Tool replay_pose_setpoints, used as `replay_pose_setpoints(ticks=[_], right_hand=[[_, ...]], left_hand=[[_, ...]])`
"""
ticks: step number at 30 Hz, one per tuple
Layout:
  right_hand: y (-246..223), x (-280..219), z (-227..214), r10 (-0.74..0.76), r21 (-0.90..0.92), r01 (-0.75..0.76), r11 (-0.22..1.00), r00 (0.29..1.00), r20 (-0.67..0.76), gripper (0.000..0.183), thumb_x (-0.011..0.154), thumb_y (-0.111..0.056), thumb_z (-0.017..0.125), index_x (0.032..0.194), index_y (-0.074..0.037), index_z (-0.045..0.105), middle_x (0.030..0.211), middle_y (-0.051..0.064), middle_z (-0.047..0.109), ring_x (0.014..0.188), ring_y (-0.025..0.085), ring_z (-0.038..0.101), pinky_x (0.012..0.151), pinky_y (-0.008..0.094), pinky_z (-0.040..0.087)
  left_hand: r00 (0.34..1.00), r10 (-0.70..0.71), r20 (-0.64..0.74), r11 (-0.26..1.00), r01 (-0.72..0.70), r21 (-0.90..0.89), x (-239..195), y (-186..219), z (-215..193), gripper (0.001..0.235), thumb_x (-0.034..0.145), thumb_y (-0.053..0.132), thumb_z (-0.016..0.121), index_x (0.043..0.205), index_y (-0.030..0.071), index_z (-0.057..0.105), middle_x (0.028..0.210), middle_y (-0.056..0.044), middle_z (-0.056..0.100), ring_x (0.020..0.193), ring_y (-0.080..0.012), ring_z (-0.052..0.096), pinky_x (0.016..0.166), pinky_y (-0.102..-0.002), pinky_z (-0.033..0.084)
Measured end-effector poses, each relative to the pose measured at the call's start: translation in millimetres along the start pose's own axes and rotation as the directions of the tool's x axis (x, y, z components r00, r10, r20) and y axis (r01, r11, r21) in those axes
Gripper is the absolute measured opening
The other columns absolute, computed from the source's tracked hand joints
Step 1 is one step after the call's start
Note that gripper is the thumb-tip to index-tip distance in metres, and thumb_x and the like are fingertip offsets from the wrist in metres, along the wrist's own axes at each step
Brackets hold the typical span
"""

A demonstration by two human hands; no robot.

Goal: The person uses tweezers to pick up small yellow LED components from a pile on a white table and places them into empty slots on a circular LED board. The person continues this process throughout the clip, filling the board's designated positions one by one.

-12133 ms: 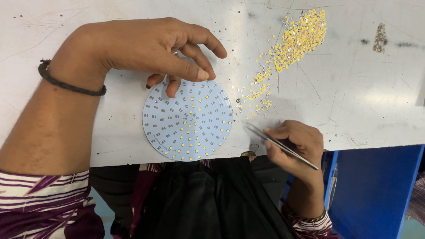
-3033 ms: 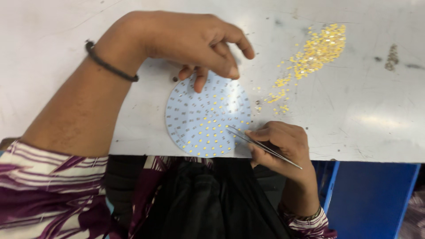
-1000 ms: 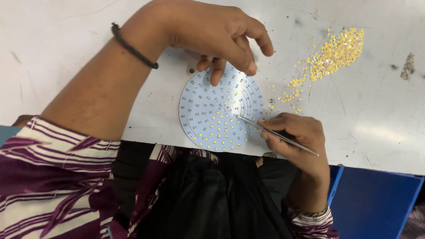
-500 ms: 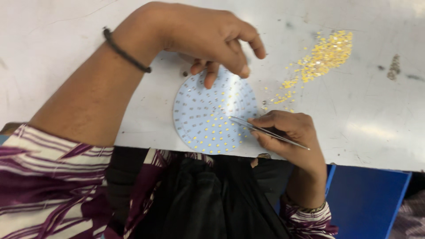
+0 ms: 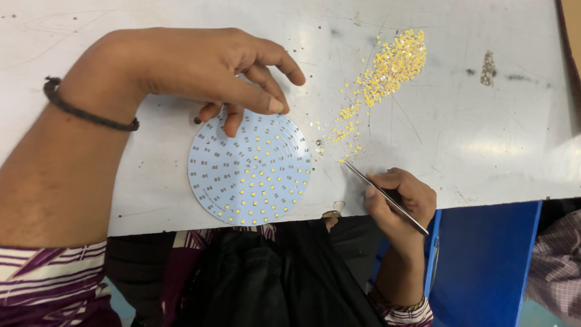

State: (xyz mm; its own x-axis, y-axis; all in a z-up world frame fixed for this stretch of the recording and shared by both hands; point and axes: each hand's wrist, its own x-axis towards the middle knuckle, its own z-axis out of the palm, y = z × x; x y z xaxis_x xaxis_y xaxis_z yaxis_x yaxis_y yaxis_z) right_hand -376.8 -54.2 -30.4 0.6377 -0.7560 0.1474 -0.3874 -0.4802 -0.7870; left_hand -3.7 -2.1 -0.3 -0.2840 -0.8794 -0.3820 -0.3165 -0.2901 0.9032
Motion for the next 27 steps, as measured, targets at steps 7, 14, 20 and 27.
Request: replay_pose_setpoints(ticks=[7, 14, 20, 27], right_hand=[[-4.0, 8.1, 5.9, -0.026, -0.110, 0.020, 0.994, 0.998, -0.057, 0.013, 0.091, -0.004, 0.075, 0.100, 0.005, 0.071, 0.073, 0.003, 0.066, 0.060, 0.004, 0.051, 0.055, 0.020, 0.037], [-1.1, 7.4, 0.1, -0.191, -0.043, 0.192, 0.980, 0.981, 0.034, 0.017, 0.087, -0.014, 0.077, 0.089, 0.001, 0.069, 0.072, 0.006, 0.065, 0.057, 0.009, 0.055, 0.050, 0.021, 0.037], [3.9, 5.2, 1.7, -0.148, -0.070, 0.151, 0.986, 0.988, 0.041, 0.019, 0.085, -0.014, 0.080, 0.086, 0.002, 0.070, 0.067, 0.004, 0.061, 0.055, 0.009, 0.052, 0.051, 0.023, 0.034], [1.1, 8.0, 1.7, -0.165, -0.095, 0.169, 0.981, 0.985, 0.047, 0.017, 0.085, -0.011, 0.080, 0.091, 0.002, 0.071, 0.077, 0.006, 0.068, 0.061, 0.010, 0.059, 0.057, 0.022, 0.041]], left_hand=[[1.000, -0.009, 0.016, 1.000, 0.010, -0.029, 1.2, -2.7, -0.4, 0.069, 0.082, 0.030, 0.066, 0.147, 0.014, 0.050, 0.120, -0.012, 0.077, 0.053, -0.0175, 0.076, 0.034, -0.027, 0.052], [0.999, -0.038, -0.001, 0.999, 0.038, -0.014, 0.4, 1.0, 0.3, 0.069, 0.082, 0.031, 0.068, 0.148, 0.016, 0.050, 0.116, -0.010, 0.073, 0.052, -0.0170, 0.074, 0.034, -0.028, 0.052], [1.000, -0.010, 0.012, 1.000, 0.010, -0.014, 1.9, -0.6, -0.4, 0.069, 0.082, 0.026, 0.064, 0.148, 0.015, 0.051, 0.117, -0.011, 0.073, 0.052, -0.0163, 0.075, 0.035, -0.027, 0.053], [1.000, -0.009, 0.000, 1.000, 0.009, 0.007, 2.2, -3.4, -0.6, 0.069, 0.081, 0.025, 0.064, 0.148, 0.016, 0.052, 0.120, -0.013, 0.076, 0.050, -0.0168, 0.076, 0.033, -0.027, 0.053]])
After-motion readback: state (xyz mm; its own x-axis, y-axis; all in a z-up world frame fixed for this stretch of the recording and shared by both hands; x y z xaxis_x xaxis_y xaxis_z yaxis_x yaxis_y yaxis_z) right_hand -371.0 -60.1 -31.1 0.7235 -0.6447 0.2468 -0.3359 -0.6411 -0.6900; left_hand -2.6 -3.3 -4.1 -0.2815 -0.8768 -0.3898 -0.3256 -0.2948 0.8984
